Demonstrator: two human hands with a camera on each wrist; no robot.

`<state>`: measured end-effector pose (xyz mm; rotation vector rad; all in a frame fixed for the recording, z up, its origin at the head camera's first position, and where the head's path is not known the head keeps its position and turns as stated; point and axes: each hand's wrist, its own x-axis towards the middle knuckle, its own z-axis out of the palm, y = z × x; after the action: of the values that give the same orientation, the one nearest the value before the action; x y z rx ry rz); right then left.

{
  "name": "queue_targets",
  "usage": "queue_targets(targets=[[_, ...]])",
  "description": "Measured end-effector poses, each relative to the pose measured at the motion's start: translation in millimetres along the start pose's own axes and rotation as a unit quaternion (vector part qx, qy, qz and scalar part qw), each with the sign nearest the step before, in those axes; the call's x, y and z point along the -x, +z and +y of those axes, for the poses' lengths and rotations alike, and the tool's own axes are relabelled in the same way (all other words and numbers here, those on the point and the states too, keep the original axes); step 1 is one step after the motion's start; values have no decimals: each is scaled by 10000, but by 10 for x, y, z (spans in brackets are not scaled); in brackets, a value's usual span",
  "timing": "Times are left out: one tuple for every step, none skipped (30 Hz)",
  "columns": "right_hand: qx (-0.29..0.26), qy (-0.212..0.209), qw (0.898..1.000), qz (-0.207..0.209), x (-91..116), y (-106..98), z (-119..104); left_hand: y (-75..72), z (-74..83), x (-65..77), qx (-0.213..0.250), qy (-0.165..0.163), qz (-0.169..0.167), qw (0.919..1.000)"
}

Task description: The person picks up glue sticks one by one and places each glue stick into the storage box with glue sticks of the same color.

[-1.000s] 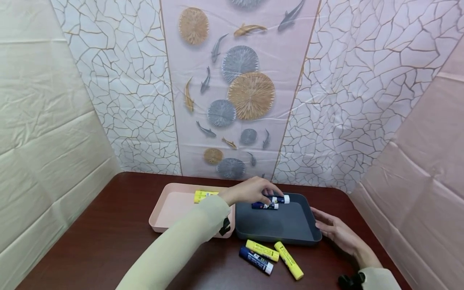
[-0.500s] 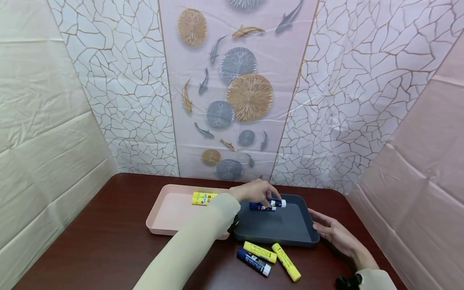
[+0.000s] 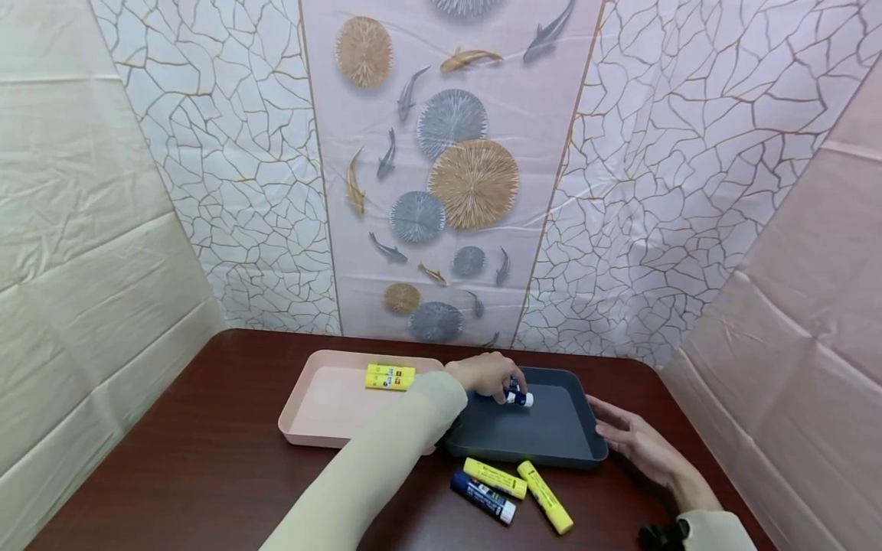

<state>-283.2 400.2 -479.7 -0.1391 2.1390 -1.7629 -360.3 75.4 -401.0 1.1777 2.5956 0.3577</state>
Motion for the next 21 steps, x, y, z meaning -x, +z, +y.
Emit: queue_targets(targets=[[-5, 6, 10000, -1, 2, 1, 1, 8, 3, -16, -30, -21, -11, 10000], [-6, 9, 10000, -8, 3, 1, 1, 15, 4, -31, -48, -37, -23, 10000], [-14, 14, 10000, -13, 4, 0, 0, 21, 8, -46, -77, -51, -33, 10000], [-6, -1, 10000, -40, 6, -2, -2, 25, 15, -59, -108, -77, -49, 9999], [-1, -12, 10000, -48, 8, -5, -3, 27, 24, -71, -155, -79, -67, 9998], [-2, -21, 10000, -48, 10, -7, -4, 31, 31, -81, -214, -83, -78, 9997], [6, -33, 10000, -53, 10, -9, -5, 34, 37, -88, -255, -94, -99, 9996], [19, -46, 10000, -71, 8, -13, -5, 35, 44, -94, -269, -113, -117, 9995], [36, -57, 9999, -90, 8, -16, -5, 37, 51, -99, -304, -126, -132, 9994], [45, -51, 9999, -84, 6, -18, -5, 38, 60, -101, -331, -146, -148, 9992], [31, -22, 10000, -46, 4, -17, -5, 41, 66, -103, -354, -157, -156, 9991], [27, 1, 10000, -19, 2, -14, -5, 44, 72, -104, -358, -188, -157, 9991], [30, 19, 10000, -15, -1, -14, -3, 49, 79, -104, -348, -226, -152, 9990], [40, 32, 10000, -11, -4, -13, -1, 55, 85, -103, -354, -258, -149, 9989], [41, 45, 10000, 3, -5, -11, 1, 64, 90, -104, -366, -292, -150, 9988], [35, 57, 10000, 24, -7, -9, 3, 73, 95, -103, -370, -321, -149, 9987], [41, 55, 10000, 21, -8, -8, 6, 84, 99, -104, -392, -337, -151, 9985], [59, 54, 10000, 17, -9, -8, 8, 97, 102, -104, -454, -325, -148, 9983], [60, 62, 10000, 29, -11, -8, 10, 111, 105, -104, -524, -305, -143, 9981], [60, 71, 9999, 49, -11, -7, 11, 123, 107, -106, -609, -278, -139, 9977], [50, 85, 9999, 74, -11, -8, 11, 135, 107, -110, -700, -242, -120, 9972]])
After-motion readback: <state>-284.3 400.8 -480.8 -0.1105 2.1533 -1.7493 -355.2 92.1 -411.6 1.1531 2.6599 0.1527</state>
